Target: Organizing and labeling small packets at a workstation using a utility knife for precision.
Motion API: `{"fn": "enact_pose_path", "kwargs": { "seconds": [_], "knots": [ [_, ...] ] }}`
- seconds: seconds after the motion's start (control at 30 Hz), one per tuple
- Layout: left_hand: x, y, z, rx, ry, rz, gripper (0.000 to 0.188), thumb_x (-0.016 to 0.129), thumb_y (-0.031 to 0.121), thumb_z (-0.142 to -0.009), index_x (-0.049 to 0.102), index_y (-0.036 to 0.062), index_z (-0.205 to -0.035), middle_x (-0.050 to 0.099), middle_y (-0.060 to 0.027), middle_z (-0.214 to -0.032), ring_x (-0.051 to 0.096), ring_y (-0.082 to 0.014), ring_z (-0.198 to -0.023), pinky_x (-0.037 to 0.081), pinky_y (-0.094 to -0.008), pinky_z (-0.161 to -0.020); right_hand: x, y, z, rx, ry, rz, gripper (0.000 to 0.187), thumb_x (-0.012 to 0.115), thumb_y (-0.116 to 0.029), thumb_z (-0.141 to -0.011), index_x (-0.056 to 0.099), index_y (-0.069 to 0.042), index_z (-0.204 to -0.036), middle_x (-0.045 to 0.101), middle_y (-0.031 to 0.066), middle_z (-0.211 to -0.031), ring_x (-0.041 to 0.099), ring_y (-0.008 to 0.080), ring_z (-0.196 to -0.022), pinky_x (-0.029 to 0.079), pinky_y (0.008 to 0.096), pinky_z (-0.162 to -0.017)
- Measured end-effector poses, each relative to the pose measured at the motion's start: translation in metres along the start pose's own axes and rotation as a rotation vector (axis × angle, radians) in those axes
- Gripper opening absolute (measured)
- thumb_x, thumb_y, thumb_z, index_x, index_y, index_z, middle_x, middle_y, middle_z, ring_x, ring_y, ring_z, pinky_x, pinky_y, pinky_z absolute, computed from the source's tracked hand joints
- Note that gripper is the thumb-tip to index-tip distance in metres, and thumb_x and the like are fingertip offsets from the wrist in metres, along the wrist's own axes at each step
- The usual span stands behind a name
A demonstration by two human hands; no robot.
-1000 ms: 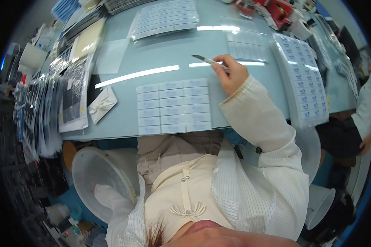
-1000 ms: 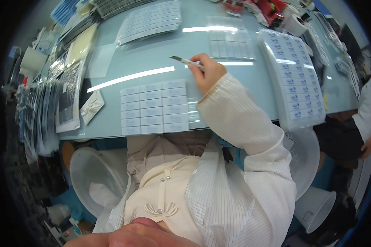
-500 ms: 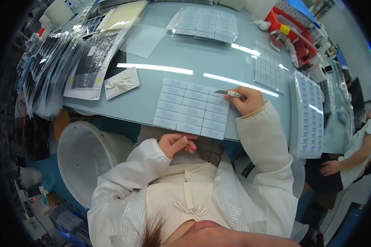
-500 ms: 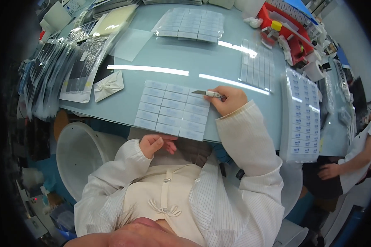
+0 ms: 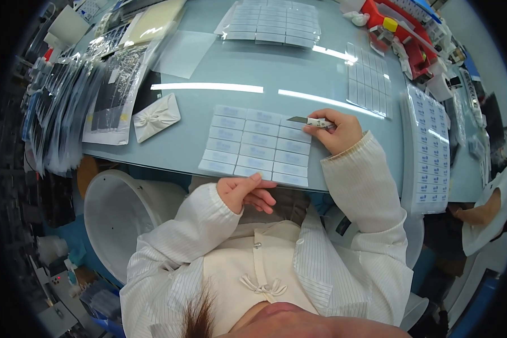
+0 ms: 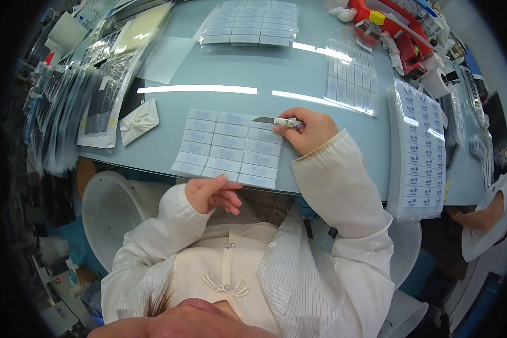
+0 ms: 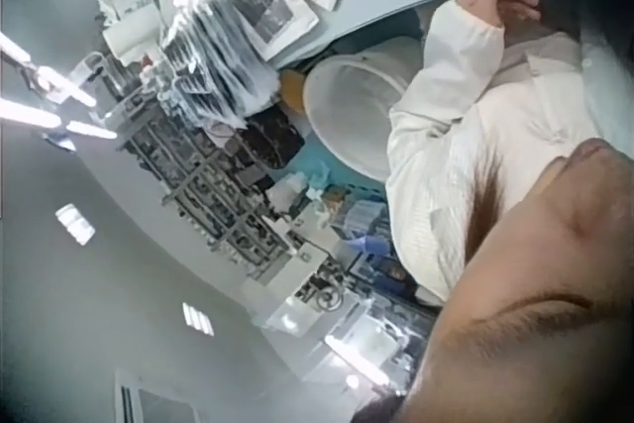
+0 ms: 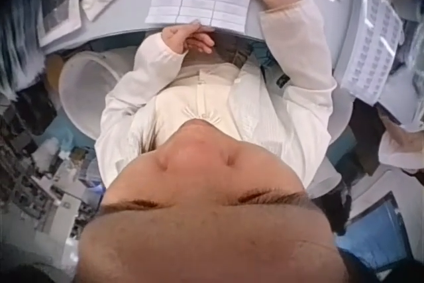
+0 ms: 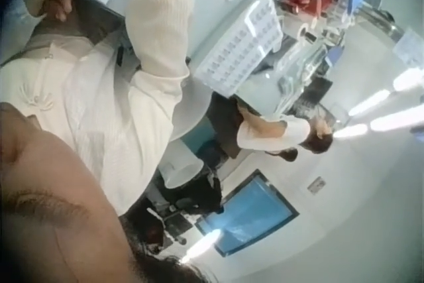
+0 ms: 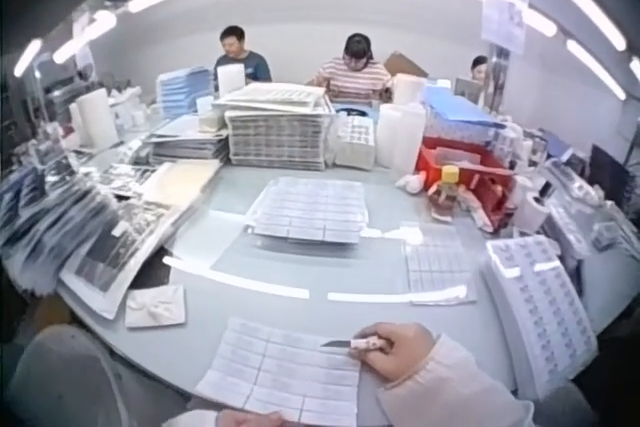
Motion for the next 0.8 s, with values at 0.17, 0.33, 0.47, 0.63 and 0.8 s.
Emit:
{"fn": "enact_pose_path", "kwargs": {
  "seconds": [0.17,0.33,0.47,0.63,0.8],
  "knots": [
    [-0.001,0.008,0.005,-0.109,-0.19,0.138,0.061,0.033,0.045,-0.103,0.057,-0.0081,-0.119,0.069,-0.0173,-0.091,0.069,-0.0235,-0.076,0.053,-0.0297,-0.07,0.002,0.0,-0.002,0.016,0.01,-0.008,0.026,0.079,-0.016,-0.078,0.069,-0.001,-0.096,0.064,0.003,-0.075,0.055,0.0082,-0.069,0.046,0.0229,-0.065],
    [-0.022,0.023,0.043,-0.032,-0.316,-0.244,0.036,0.046,0.027,-0.1,0.063,-0.0022,-0.113,0.068,-0.013,-0.088,0.066,-0.0163,-0.074,0.053,-0.0266,-0.067,0.003,0.004,-0.001,0.056,0.075,-0.174,0.022,0.076,-0.012,-0.08,0.066,-0.001,-0.097,0.064,0.0015,-0.082,0.056,0.0072,-0.075,0.046,0.0224,-0.07],
    [-0.072,0.061,0.053,0.354,0.26,-0.465,0.022,0.059,0.008,-0.091,0.066,-0.0003,-0.11,0.068,-0.0072,-0.085,0.064,-0.0109,-0.072,0.051,-0.022,-0.065,0.0,0.008,-0.003,0.061,0.175,-0.287,0.017,0.074,-0.011,-0.082,0.064,-0.001,-0.092,0.062,0.0004,-0.081,0.053,0.0064,-0.074,0.043,0.0207,-0.071],
    [-0.109,0.109,0.022,0.697,0.336,-1.091,0.055,0.079,0.012,-0.073,0.059,0.0051,-0.123,0.062,-0.0119,-0.114,0.06,-0.0217,-0.102,0.051,-0.0309,-0.081,-0.012,0.008,-0.007,0.015,0.288,-0.187,0.015,0.074,-0.011,-0.083,0.065,-0.002,-0.09,0.057,-0.0037,-0.075,0.048,0.0047,-0.068,0.04,0.0194,-0.065],
    [-0.1,0.115,-0.027,0.757,0.024,-1.398,0.12,0.091,0.017,-0.054,0.02,0.0144,-0.151,0.047,-0.0131,-0.135,0.039,-0.0335,-0.128,0.034,-0.0423,-0.109,-0.019,0.013,-0.004,0.174,0.207,-0.202,0.016,0.076,-0.014,-0.082,0.066,-0.005,-0.09,0.043,-0.01,-0.064,0.032,0.0017,-0.059,0.027,0.0173,-0.058]
  ]
}}
Point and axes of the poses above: each hand's wrist, its own z-axis away from the middle knuckle, its own x-axis out of the palm, y = z × x, the point moved 1 cm from there along -z, towards the middle knuckle
